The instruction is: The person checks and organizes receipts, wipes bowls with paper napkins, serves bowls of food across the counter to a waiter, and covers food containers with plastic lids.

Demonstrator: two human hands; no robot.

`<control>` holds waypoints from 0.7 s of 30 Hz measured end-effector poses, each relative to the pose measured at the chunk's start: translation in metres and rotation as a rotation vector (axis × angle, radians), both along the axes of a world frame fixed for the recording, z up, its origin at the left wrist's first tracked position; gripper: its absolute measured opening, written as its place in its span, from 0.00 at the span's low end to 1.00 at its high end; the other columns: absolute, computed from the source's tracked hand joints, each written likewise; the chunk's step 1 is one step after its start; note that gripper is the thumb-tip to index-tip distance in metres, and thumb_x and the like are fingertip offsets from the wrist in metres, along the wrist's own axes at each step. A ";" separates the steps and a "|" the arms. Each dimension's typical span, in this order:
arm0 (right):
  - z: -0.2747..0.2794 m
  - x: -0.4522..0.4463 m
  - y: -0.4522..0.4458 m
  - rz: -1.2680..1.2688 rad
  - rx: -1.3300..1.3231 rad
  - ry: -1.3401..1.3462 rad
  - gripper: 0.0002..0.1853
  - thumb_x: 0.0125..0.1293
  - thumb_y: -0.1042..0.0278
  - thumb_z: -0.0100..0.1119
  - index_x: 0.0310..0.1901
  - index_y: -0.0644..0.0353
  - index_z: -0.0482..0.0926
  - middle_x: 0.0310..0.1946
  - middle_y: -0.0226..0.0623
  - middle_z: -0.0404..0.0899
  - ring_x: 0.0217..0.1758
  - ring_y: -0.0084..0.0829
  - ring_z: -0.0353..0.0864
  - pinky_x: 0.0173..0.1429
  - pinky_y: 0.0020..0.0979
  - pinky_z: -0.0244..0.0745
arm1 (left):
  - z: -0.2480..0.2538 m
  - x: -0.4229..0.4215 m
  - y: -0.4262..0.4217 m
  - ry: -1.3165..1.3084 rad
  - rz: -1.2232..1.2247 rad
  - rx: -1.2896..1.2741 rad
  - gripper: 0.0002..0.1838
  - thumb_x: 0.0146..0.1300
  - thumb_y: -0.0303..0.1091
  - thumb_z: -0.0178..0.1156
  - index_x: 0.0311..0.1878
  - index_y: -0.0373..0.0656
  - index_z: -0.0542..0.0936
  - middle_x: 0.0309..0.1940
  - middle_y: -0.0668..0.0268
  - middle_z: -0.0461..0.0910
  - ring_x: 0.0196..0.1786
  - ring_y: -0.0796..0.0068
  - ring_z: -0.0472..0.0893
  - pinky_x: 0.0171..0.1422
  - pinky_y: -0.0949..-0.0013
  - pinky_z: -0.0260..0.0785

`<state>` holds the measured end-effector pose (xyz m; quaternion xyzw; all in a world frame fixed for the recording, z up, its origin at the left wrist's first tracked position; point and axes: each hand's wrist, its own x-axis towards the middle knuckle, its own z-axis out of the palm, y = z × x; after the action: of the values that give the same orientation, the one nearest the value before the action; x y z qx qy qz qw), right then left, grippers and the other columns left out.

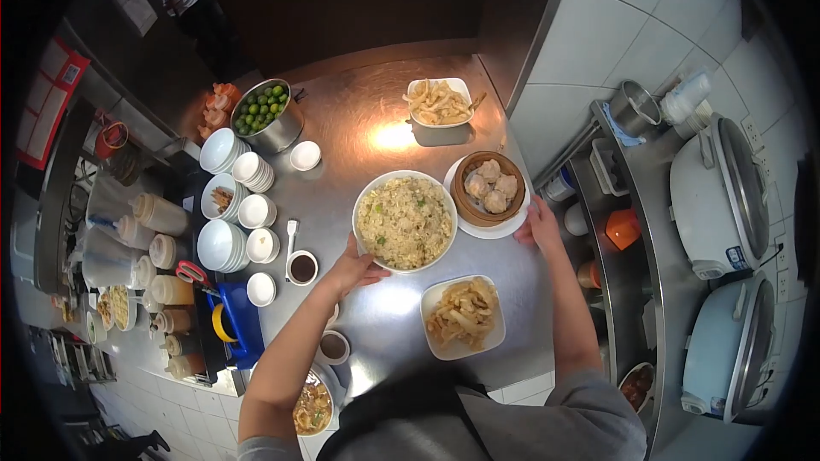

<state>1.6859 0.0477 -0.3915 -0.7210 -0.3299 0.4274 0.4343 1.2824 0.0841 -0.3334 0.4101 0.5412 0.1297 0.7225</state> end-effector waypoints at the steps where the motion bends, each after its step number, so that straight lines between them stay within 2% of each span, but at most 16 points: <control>1: 0.006 -0.004 -0.019 0.027 -0.049 -0.069 0.27 0.69 0.59 0.47 0.67 0.55 0.55 0.26 0.36 0.77 0.20 0.27 0.79 0.18 0.26 0.75 | 0.006 -0.004 -0.006 0.051 -0.009 0.013 0.37 0.71 0.34 0.42 0.71 0.53 0.28 0.55 0.54 0.72 0.50 0.64 0.79 0.54 0.66 0.72; 3: 0.007 -0.015 -0.064 0.280 -0.225 -0.065 0.30 0.70 0.55 0.46 0.69 0.53 0.51 0.30 0.39 0.78 0.23 0.30 0.81 0.22 0.28 0.76 | 0.041 -0.016 -0.029 0.162 -0.018 0.029 0.39 0.71 0.35 0.42 0.71 0.51 0.26 0.56 0.55 0.72 0.53 0.66 0.77 0.58 0.67 0.69; 5: 0.022 -0.037 -0.119 0.470 -0.306 0.416 0.32 0.68 0.57 0.49 0.70 0.51 0.47 0.37 0.41 0.78 0.32 0.31 0.82 0.30 0.30 0.79 | 0.080 -0.052 -0.058 0.116 -0.140 0.162 0.38 0.70 0.35 0.43 0.71 0.46 0.29 0.57 0.55 0.71 0.56 0.65 0.75 0.62 0.67 0.64; 6: 0.020 -0.051 -0.147 0.440 -0.280 0.544 0.34 0.67 0.61 0.50 0.70 0.50 0.46 0.39 0.40 0.78 0.37 0.31 0.81 0.34 0.31 0.79 | 0.088 -0.078 -0.075 -0.027 -0.073 0.213 0.34 0.70 0.35 0.44 0.72 0.43 0.39 0.57 0.55 0.71 0.55 0.65 0.76 0.62 0.67 0.65; 7: 0.021 -0.062 -0.165 0.405 -0.256 0.670 0.35 0.66 0.65 0.52 0.70 0.50 0.45 0.41 0.39 0.77 0.41 0.31 0.80 0.38 0.32 0.79 | 0.121 -0.089 -0.092 -0.083 -0.020 0.222 0.34 0.70 0.36 0.45 0.72 0.38 0.42 0.56 0.52 0.71 0.55 0.63 0.75 0.60 0.68 0.65; 8: 0.026 -0.070 -0.170 0.402 -0.197 0.658 0.35 0.64 0.68 0.52 0.70 0.52 0.47 0.42 0.39 0.77 0.43 0.29 0.79 0.41 0.31 0.78 | 0.136 -0.109 -0.108 -0.153 -0.003 0.267 0.31 0.70 0.35 0.44 0.71 0.39 0.47 0.55 0.51 0.72 0.56 0.62 0.75 0.61 0.65 0.65; 10: 0.036 -0.083 -0.182 0.389 -0.075 0.628 0.36 0.62 0.72 0.53 0.69 0.54 0.49 0.45 0.38 0.75 0.47 0.27 0.77 0.46 0.30 0.77 | 0.179 -0.131 -0.145 -0.074 0.171 0.330 0.29 0.69 0.36 0.45 0.69 0.36 0.51 0.47 0.49 0.76 0.48 0.59 0.80 0.55 0.62 0.70; 13: 0.031 -0.092 -0.176 0.502 -0.115 0.092 0.33 0.60 0.79 0.50 0.68 0.58 0.55 0.48 0.36 0.75 0.47 0.25 0.76 0.51 0.27 0.73 | 0.192 -0.168 -0.192 -0.065 0.352 0.430 0.30 0.68 0.37 0.46 0.68 0.34 0.52 0.40 0.49 0.78 0.41 0.57 0.81 0.51 0.62 0.72; 16: -0.012 -0.082 -0.167 0.434 0.163 0.115 0.29 0.58 0.82 0.46 0.64 0.62 0.62 0.48 0.33 0.76 0.47 0.22 0.76 0.51 0.24 0.71 | 0.194 -0.197 -0.237 -0.063 0.414 0.448 0.27 0.68 0.35 0.44 0.67 0.33 0.55 0.37 0.48 0.79 0.38 0.56 0.81 0.50 0.61 0.73; 18: -0.005 -0.071 -0.157 0.452 0.135 0.050 0.32 0.55 0.82 0.45 0.66 0.63 0.59 0.40 0.31 0.78 0.37 0.19 0.76 0.41 0.21 0.71 | 0.182 -0.229 -0.266 -0.069 0.439 0.400 0.25 0.69 0.35 0.42 0.65 0.32 0.58 0.35 0.49 0.79 0.37 0.57 0.81 0.48 0.62 0.73; 21: -0.013 -0.032 -0.145 0.401 0.105 0.017 0.32 0.55 0.82 0.44 0.65 0.63 0.61 0.41 0.33 0.78 0.36 0.20 0.76 0.40 0.22 0.71 | 0.150 -0.267 -0.311 -0.013 0.586 0.190 0.19 0.67 0.32 0.41 0.58 0.33 0.67 0.30 0.55 0.80 0.34 0.64 0.82 0.44 0.66 0.75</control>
<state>1.6538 -0.0970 -0.4040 -0.6136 -0.4850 0.4936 0.3802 1.0152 -0.2265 -0.1834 0.3014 0.6174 0.3851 0.6162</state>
